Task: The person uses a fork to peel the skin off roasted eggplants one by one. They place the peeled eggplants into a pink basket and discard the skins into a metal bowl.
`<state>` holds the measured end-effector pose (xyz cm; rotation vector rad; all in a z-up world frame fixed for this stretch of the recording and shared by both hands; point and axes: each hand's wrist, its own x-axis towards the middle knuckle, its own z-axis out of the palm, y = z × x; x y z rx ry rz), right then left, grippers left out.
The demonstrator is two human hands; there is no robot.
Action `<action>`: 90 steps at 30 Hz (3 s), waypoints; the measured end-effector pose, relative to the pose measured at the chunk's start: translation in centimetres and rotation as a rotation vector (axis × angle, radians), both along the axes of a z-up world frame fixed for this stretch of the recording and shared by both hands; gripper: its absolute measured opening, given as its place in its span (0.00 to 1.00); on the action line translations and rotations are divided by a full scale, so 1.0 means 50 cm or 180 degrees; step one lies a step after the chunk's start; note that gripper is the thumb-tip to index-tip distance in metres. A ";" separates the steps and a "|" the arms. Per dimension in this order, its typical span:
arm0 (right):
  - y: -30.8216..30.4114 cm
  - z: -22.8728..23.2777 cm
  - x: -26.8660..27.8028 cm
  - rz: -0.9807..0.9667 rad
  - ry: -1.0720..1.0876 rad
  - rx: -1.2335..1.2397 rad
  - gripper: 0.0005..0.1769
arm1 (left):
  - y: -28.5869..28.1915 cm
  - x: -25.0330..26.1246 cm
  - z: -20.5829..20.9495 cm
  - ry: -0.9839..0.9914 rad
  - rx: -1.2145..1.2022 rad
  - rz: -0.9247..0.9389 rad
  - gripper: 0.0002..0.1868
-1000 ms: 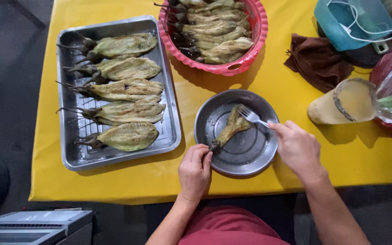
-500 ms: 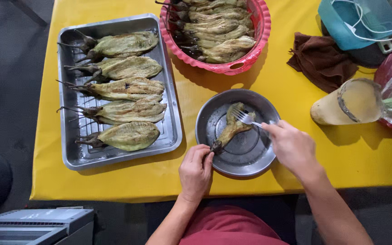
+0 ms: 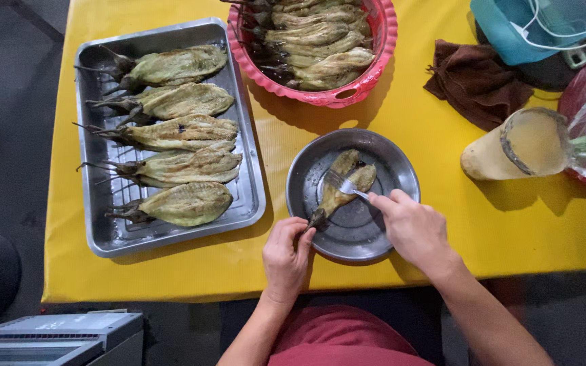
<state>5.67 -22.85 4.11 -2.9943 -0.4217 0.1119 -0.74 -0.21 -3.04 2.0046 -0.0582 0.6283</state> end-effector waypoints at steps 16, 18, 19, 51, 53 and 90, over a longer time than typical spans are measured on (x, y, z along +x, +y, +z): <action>0.016 0.001 -0.083 0.0170 0.0270 0.0374 0.22 | -0.006 -0.003 0.017 0.0293 0.0071 0.0100 0.11; 0.018 0.001 -0.091 0.0125 0.0356 0.0190 0.23 | -0.007 -0.003 0.016 0.0388 0.0075 0.0119 0.10; 0.014 0.003 -0.089 0.0119 0.0385 0.0118 0.24 | -0.011 -0.001 0.016 0.0369 0.0103 0.0129 0.10; -0.081 0.058 0.045 0.0057 -0.1043 -0.0432 0.19 | -0.009 0.000 0.023 0.0225 0.0107 0.0107 0.08; -0.077 0.043 0.066 0.0150 -0.1018 -0.0599 0.18 | -0.009 -0.001 0.025 0.0251 0.0075 0.0108 0.08; 0.001 0.033 0.061 -0.0144 0.0253 -0.0200 0.16 | -0.009 0.000 0.018 0.0120 -0.0122 0.0169 0.08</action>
